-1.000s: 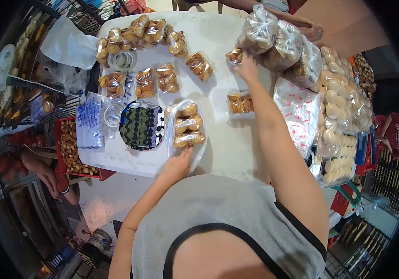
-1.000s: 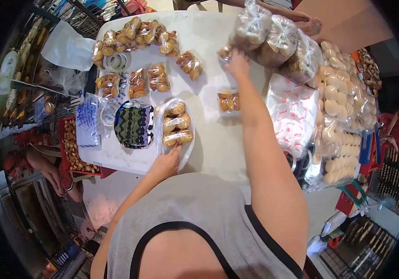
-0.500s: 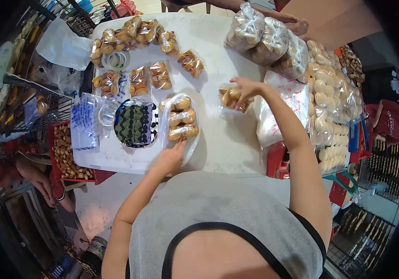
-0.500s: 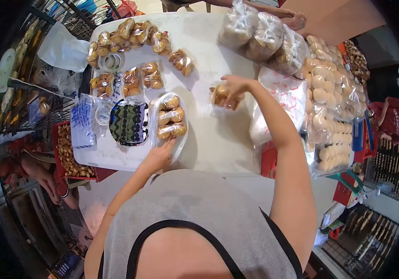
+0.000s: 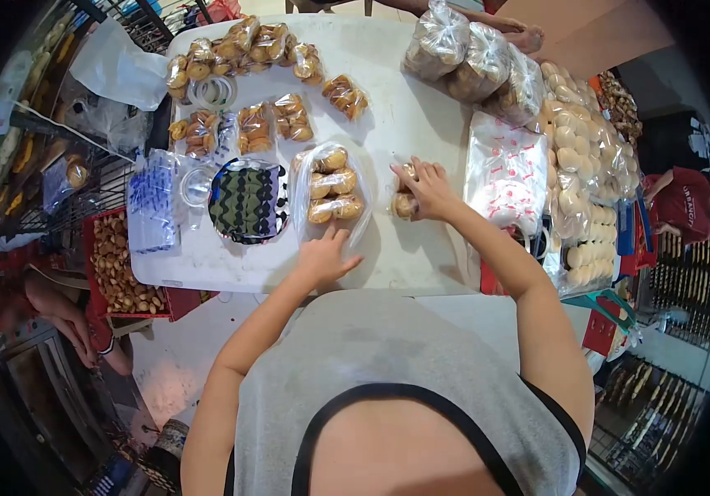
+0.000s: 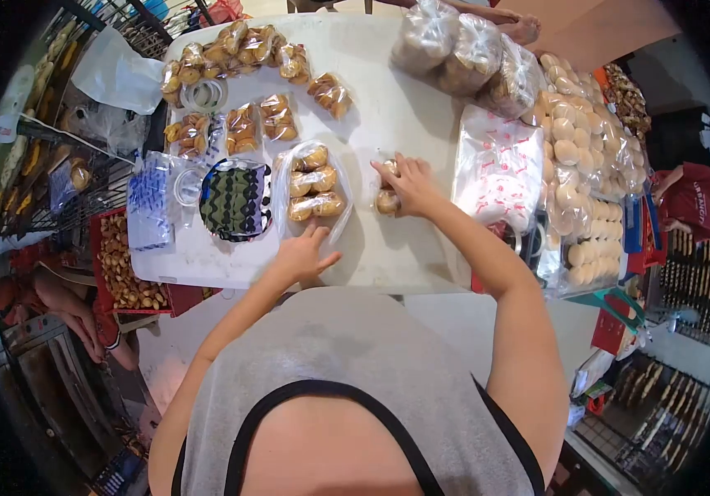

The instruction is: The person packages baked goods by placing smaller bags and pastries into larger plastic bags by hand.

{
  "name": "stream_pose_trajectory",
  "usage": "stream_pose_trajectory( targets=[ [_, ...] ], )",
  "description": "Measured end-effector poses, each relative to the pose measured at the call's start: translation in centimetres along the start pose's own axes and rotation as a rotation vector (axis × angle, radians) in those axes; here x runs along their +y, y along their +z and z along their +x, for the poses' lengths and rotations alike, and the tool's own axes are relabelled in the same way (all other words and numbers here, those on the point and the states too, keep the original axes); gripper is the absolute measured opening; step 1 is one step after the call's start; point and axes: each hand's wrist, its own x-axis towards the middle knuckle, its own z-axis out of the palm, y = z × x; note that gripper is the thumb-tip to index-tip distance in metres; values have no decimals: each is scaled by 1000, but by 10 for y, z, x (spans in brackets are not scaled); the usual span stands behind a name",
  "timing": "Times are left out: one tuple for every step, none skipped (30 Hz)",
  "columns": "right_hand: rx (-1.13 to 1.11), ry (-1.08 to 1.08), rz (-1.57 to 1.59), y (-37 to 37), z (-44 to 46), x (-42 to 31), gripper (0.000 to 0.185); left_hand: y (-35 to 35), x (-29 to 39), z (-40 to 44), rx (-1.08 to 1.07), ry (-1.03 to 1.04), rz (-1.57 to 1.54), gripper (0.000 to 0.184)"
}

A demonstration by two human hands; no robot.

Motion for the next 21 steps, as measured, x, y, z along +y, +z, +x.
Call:
stream_pose_trajectory(
  targets=[
    [-83,32,36,1,5,1,98,2,2,1,-2,1,-1,38],
    [-167,63,71,1,10,3,99,6,3,1,-24,-18,-14,35],
    [-210,107,145,4,15,8,102,9,3,2,-44,-37,-26,33],
    [-212,106,145,3,17,16,102,15,1,4,-44,-38,-28,33],
    [-263,220,324,-11,21,19,105,23,-1,6,-24,-36,-2,32],
    [-315,332,504,-22,25,23,108,27,-2,6,-3,-36,23,31],
    [-389,436,879,-28,28,36,110,31,-1,4,0,-43,21,31],
    [-390,428,878,-35,31,29,110,33,0,3,42,-40,46,30],
    [-371,310,1153,-43,33,18,110,31,2,4,89,-38,72,31],
    [-355,186,1425,-49,32,4,111,29,3,4,93,-47,68,31],
    [-347,48,1539,-53,32,-18,104,22,5,4,-14,-71,56,34],
    [-420,17,1650,-62,33,-42,104,18,6,2,-121,-92,44,39],
    [-418,-37,1646,-65,35,-64,104,28,-1,2,-116,-96,42,39],
    [-419,-40,1643,-55,44,-76,104,48,-14,2,11,40,-113,42],
    [-462,-57,1509,-40,50,-87,107,58,-20,2,138,177,-266,45],
    [-502,-74,1373,-29,55,-93,110,69,-24,3,141,176,-265,45],
    [-502,-79,1372,-30,60,-98,110,67,-21,3,302,209,-137,45],
    [-513,-59,1311,-32,66,-103,108,64,-20,3,459,240,-4,46],
    [-521,-36,1252,-33,70,-107,107,61,-20,1,560,347,31,37],
    [-522,-36,1255,-31,73,-107,107,55,-20,-2,557,346,32,37],
    [-514,0,1239,-28,75,-107,106,53,-17,-8,261,344,58,32]
  ],
)
